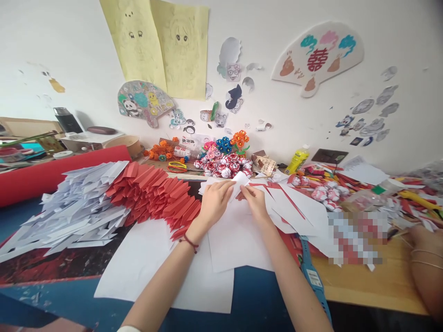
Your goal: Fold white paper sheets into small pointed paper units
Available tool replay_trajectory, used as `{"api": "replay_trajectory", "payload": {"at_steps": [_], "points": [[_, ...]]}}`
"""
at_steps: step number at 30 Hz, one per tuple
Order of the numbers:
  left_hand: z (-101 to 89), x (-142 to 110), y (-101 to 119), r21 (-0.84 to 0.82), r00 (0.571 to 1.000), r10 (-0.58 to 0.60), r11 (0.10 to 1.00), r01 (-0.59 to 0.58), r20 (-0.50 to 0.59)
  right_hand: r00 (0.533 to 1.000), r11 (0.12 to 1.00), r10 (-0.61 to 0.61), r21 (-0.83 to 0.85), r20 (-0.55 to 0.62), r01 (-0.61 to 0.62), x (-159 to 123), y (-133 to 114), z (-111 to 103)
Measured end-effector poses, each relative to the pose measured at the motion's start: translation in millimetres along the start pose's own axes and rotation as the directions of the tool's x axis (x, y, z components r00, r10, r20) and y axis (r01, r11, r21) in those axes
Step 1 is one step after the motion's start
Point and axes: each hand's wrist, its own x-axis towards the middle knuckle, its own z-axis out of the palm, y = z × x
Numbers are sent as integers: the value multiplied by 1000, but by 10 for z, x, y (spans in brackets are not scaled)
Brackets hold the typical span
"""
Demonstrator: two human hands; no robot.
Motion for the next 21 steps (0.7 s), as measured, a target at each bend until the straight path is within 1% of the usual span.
{"api": "replay_trajectory", "payload": {"at_steps": [2, 4, 6, 8, 11, 16, 21], "points": [[5, 10, -38, -133, 997, -75, 989, 70, -36, 1000, 1000, -8, -16, 10, 8, -3, -6, -3], [10, 22, -76, -223, 988, -150, 965, 138, -38, 999, 999, -19, -41, 32, 21, -8, -13, -4], [15, 33, -107, -259, 979, -202, 946, 194, -8, 998, 997, -21, -72, 60, 25, -15, -25, -4], [20, 41, -130, -257, 973, -229, 939, 227, 23, 997, 995, -12, -99, 81, 20, -22, -43, -3], [23, 47, -153, -266, 969, -243, 933, 244, 39, 996, 994, 4, -107, 94, 6, -32, -77, 4], [42, 35, -165, -322, 969, -248, 917, 236, 5, 997, 995, -8, -103, 82, 16, -45, -112, 13], [100, 35, -169, -331, 964, -266, 910, 249, -6, 997, 993, -10, -117, 76, 19, -48, -99, -7]]}}
